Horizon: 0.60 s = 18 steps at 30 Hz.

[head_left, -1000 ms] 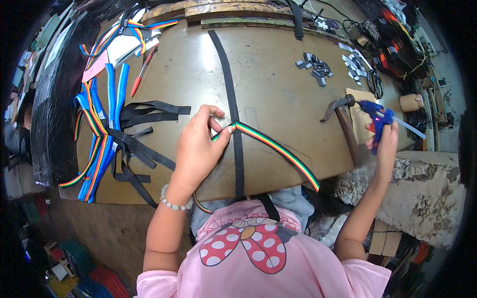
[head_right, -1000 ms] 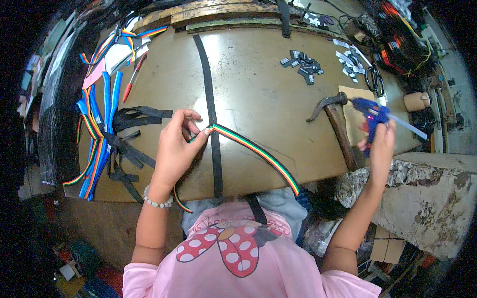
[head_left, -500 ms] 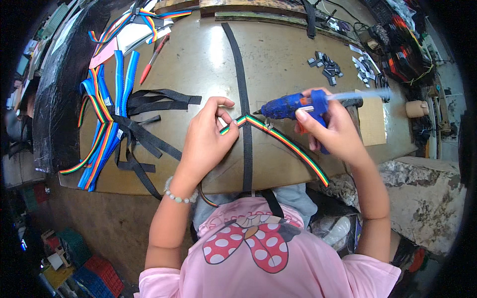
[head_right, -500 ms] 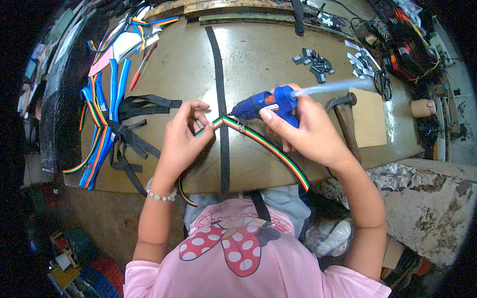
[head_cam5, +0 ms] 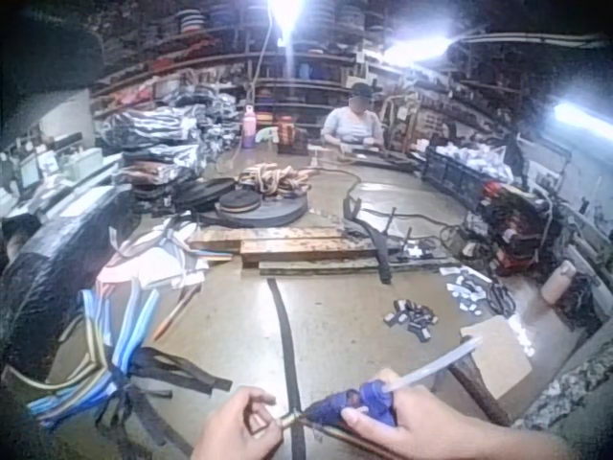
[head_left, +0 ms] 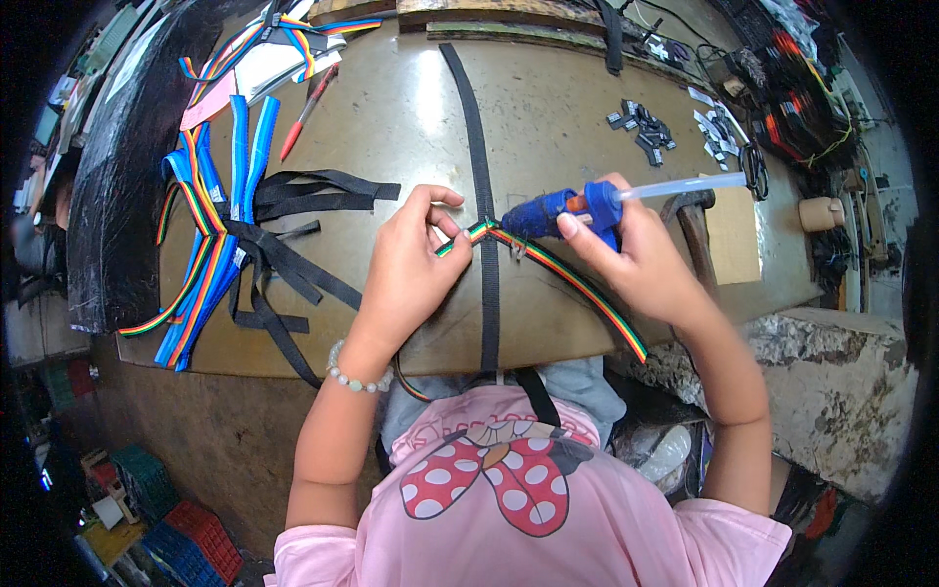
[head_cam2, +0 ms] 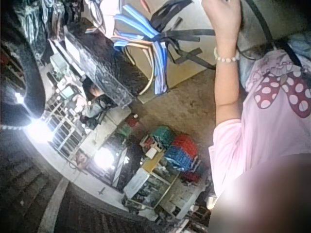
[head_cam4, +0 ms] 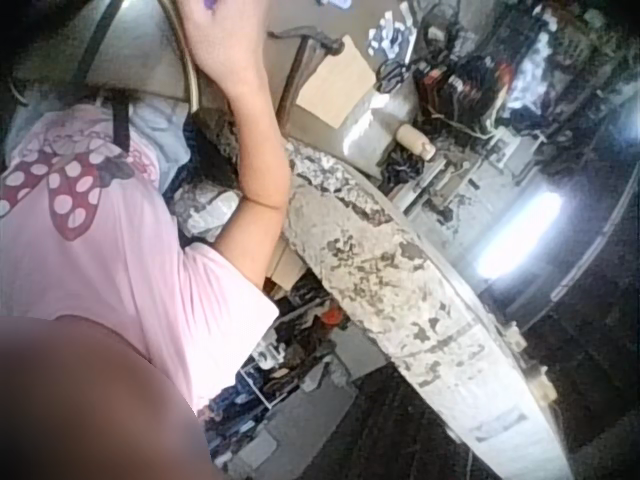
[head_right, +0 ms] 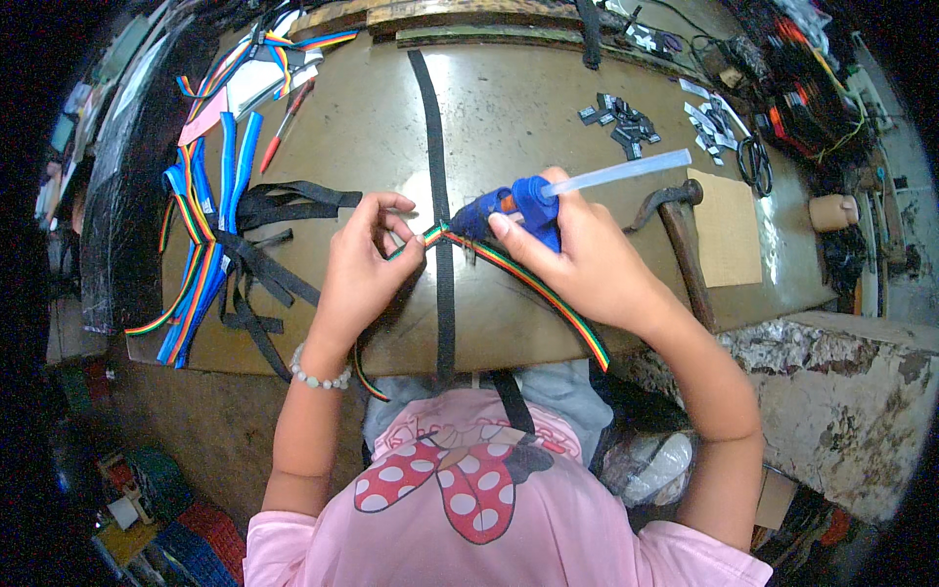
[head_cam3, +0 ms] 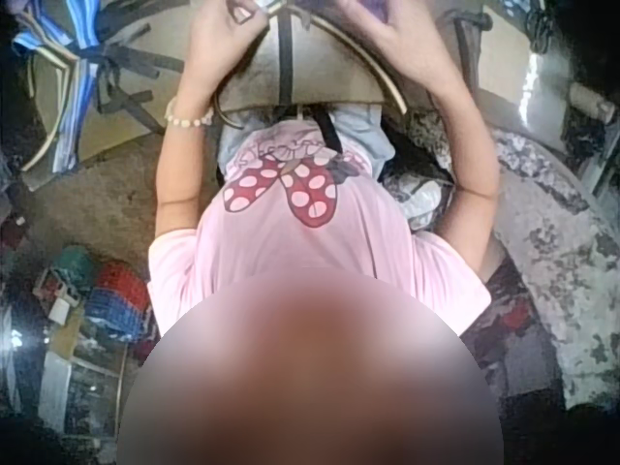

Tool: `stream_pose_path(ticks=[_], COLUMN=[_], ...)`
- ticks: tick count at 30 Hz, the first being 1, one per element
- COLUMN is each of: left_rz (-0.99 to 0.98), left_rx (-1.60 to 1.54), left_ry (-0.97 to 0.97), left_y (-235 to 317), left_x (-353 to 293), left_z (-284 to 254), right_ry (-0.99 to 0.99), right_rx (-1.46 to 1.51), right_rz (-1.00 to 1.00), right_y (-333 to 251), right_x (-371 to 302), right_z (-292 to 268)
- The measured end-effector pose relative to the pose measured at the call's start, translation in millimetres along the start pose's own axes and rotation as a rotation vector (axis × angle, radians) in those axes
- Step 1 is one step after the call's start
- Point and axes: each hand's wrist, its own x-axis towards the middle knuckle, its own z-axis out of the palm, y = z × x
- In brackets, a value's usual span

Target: The person repeatedly applies hot glue to a black strap and attaches small rectangular pieces, then presses them in place. They handle multiple rainbow-colored and black straps, aligning and gluing components one at a time on a cluttered workbench.

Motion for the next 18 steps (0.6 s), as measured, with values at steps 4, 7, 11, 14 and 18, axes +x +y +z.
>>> stream_pose_path(ticks=[4,7,11,14,18], left_rz=[0.0,0.012,0.003,0.006,0.022], left_rx=[-0.015,0.007,0.022,0.034,0.066], left_ry=[0.009,0.02,0.039,0.027,0.016], left_y=[-2.0,-3.3,-2.6,-0.5,2.1], left_x=[-0.8,-0.1,0.0,-0.5,-1.5], left_z=[0.8,1.9,3.7,3.0,3.4], right_ry=[-0.134,-0.225,0.368,1.008,1.121], right_rx=[0.029,0.104,0.339,-0.18,-0.424], right_rz=[0.017,0.117,0.207,0.492,0.785], right_y=[-2.7,-1.9,34.2,92.9,133.6], right_x=[-12.4,-23.9,-53.1,-77.5,-115.0], right_z=[-0.4,-12.9,-48.0,-92.3,-115.3])
